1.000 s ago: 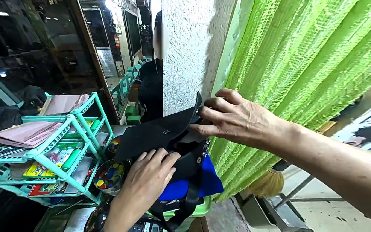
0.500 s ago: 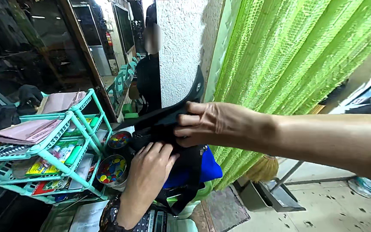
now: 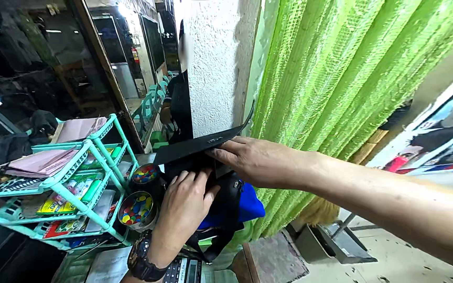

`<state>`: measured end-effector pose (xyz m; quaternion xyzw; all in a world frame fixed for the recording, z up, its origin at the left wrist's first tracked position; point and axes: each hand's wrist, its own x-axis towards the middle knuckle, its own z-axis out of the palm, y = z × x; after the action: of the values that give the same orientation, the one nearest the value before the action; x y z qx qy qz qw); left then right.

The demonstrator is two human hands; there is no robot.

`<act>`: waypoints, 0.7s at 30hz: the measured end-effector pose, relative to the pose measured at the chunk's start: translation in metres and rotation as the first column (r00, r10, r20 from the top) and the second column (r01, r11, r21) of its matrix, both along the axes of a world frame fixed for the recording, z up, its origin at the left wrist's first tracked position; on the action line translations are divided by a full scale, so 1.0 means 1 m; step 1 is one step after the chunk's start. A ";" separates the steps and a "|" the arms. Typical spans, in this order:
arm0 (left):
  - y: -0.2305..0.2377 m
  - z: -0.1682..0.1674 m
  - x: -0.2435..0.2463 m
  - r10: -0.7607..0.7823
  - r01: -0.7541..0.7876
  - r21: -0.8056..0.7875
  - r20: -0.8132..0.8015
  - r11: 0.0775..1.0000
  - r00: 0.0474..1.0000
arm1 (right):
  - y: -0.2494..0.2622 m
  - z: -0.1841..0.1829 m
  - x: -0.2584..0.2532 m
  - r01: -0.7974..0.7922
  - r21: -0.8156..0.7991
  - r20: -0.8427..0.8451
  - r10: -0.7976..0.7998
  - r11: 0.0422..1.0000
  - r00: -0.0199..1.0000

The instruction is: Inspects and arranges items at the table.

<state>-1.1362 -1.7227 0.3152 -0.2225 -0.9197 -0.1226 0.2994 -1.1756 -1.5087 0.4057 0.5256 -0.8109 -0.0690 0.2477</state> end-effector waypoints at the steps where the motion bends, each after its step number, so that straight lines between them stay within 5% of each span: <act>1: 0.004 0.003 0.000 0.006 -0.006 -0.001 0.018 1.000 1.000 | 0.004 0.006 -0.001 -0.001 -0.018 0.082 0.002 1.000 0.997; 3: 0.010 0.011 -0.001 0.016 -0.016 -0.001 0.062 1.000 0.998 | 0.013 0.026 -0.006 0.016 -0.076 0.270 0.005 0.997 0.963; 6: 0.017 0.022 -0.002 0.058 -0.059 -0.003 0.135 0.998 0.989 | 0.034 0.041 -0.024 0.140 -0.128 0.332 -0.091 0.982 0.939; 9: 0.020 0.032 -0.001 0.101 -0.100 -0.013 0.236 0.995 0.967 | 0.049 0.027 -0.044 0.267 -0.032 0.452 -0.225 0.963 0.863; 12: 0.024 0.040 -0.001 0.084 -0.115 0.062 0.375 0.991 0.923 | 0.057 0.012 -0.052 0.274 -0.061 0.561 -0.194 0.960 0.805; 21: 0.026 0.045 -0.019 -0.043 -0.052 0.157 0.549 0.986 0.835 | 0.063 -0.031 -0.058 0.260 -0.162 0.432 -0.169 0.952 0.886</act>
<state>-1.1549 -1.6970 0.3599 -0.1500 -0.9540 -0.2566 0.0403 -1.2338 -1.4454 0.3747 0.4048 -0.9008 0.1046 0.1169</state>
